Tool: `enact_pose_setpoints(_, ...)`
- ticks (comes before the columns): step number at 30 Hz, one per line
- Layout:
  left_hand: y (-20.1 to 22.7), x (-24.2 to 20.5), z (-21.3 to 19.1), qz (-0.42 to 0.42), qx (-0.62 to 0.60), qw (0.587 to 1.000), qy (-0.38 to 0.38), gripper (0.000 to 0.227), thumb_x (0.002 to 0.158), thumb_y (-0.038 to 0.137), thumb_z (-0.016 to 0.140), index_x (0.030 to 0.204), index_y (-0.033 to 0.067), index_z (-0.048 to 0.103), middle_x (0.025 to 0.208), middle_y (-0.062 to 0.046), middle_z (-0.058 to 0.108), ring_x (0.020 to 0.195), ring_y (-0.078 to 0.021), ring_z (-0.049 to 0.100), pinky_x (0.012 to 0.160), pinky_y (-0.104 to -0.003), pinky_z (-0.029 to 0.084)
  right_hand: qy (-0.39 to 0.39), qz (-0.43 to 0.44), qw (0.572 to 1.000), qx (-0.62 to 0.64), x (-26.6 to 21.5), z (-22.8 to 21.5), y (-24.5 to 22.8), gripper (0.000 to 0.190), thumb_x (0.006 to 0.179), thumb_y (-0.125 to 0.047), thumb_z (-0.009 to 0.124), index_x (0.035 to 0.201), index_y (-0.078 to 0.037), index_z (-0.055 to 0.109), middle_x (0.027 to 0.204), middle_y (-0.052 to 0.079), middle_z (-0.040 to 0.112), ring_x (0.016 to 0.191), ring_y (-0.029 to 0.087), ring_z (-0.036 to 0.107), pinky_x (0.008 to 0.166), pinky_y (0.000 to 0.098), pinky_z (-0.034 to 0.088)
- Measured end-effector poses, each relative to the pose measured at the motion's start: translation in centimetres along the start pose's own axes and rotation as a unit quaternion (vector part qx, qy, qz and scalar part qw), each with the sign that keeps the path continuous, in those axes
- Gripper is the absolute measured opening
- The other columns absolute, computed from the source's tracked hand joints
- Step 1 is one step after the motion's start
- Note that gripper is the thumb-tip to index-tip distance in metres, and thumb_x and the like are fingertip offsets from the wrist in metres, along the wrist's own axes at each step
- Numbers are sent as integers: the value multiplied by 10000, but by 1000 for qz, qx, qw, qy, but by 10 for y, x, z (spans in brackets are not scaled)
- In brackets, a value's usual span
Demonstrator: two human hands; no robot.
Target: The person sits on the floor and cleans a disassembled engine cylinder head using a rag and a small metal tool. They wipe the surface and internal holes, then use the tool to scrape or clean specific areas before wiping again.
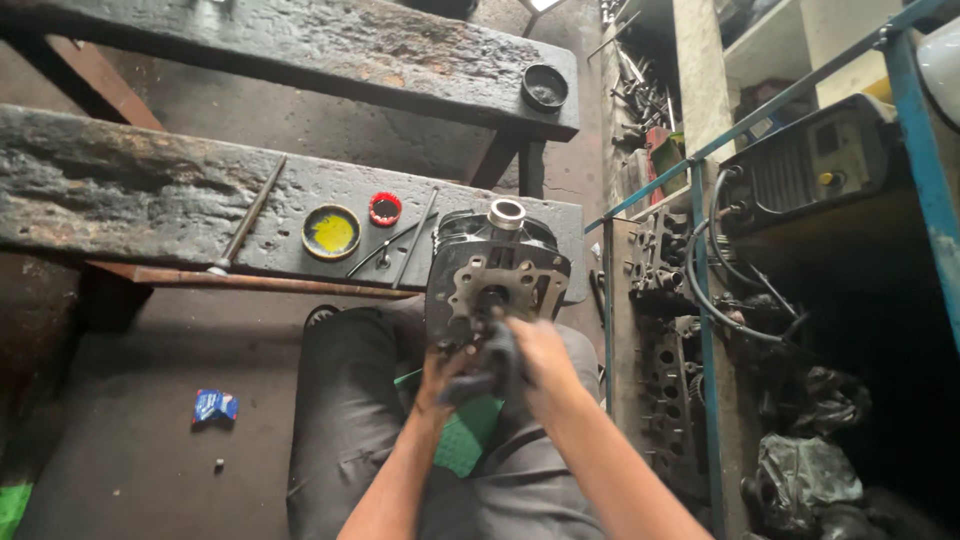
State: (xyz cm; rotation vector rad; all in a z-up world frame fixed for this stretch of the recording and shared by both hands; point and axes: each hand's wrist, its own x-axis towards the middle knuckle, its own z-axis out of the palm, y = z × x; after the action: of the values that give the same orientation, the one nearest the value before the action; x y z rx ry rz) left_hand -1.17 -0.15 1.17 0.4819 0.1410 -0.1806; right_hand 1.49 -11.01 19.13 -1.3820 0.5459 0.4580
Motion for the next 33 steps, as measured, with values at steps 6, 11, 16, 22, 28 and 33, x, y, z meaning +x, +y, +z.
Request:
enact_pose_setpoints(6, -9, -2, -10, 19, -17, 1000, 7, 417, 871, -16, 708, 1267, 21, 584, 1176, -91, 671, 1096, -229, 684, 965, -389, 598, -53, 7, 995, 80, -39, -24, 15, 230, 963, -254, 637, 1016, -45, 720, 712, 44, 663, 562, 152, 585, 521, 295, 464)
enact_pose_setpoints(11, -41, 14, -48, 45, -36, 998, -35, 411, 928, -31, 761, 1296, -31, 580, 1139, -109, 636, 1025, -246, 650, 900, -414, 567, 11, -176, 910, -374, -14, 11, -17, 230, 942, -219, 647, 843, -39, 751, 722, 87, 662, 630, 216, 577, 568, 362, 469)
enact_pose_setpoints(16, -12, 3, -18, -1, 7, 1000, 8, 392, 808, 41, 694, 1188, 10, 603, 1091, -64, 703, 990, -179, 719, 904, -331, 602, -13, -419, 546, -726, -25, 16, -31, 89, 755, -100, 666, 689, -61, 710, 758, 232, 680, 709, 405, 687, 575, 500, 532)
enact_pose_setpoints(22, -33, 9, -56, 13, 89, 996, 15, 391, 904, 85, 752, 1261, -45, 659, 1010, -95, 668, 784, -184, 612, 605, -324, 471, 31, -315, 750, -581, 4, 16, -15, 93, 887, -86, 663, 873, -4, 707, 851, 249, 700, 861, 400, 696, 714, 467, 569)
enact_pose_setpoints(28, -28, 10, -41, 16, -27, 998, -47, 352, 884, 47, 745, 1200, -15, 602, 1078, -128, 684, 927, -274, 703, 756, -469, 603, -55, 48, 988, 139, -42, -8, -5, 331, 892, -232, 654, 1154, -37, 708, 1029, 40, 780, 856, 151, 750, 741, 331, 602)
enact_pose_setpoints(33, -1, 1, 0, 23, -24, 999, -13, 442, 828, 33, 719, 1250, 23, 587, 1168, -98, 690, 1068, -235, 712, 970, -411, 594, -31, -24, 994, 99, -60, -30, 10, 319, 910, -230, 632, 1117, -1, 712, 994, 52, 774, 861, 137, 735, 779, 305, 576)
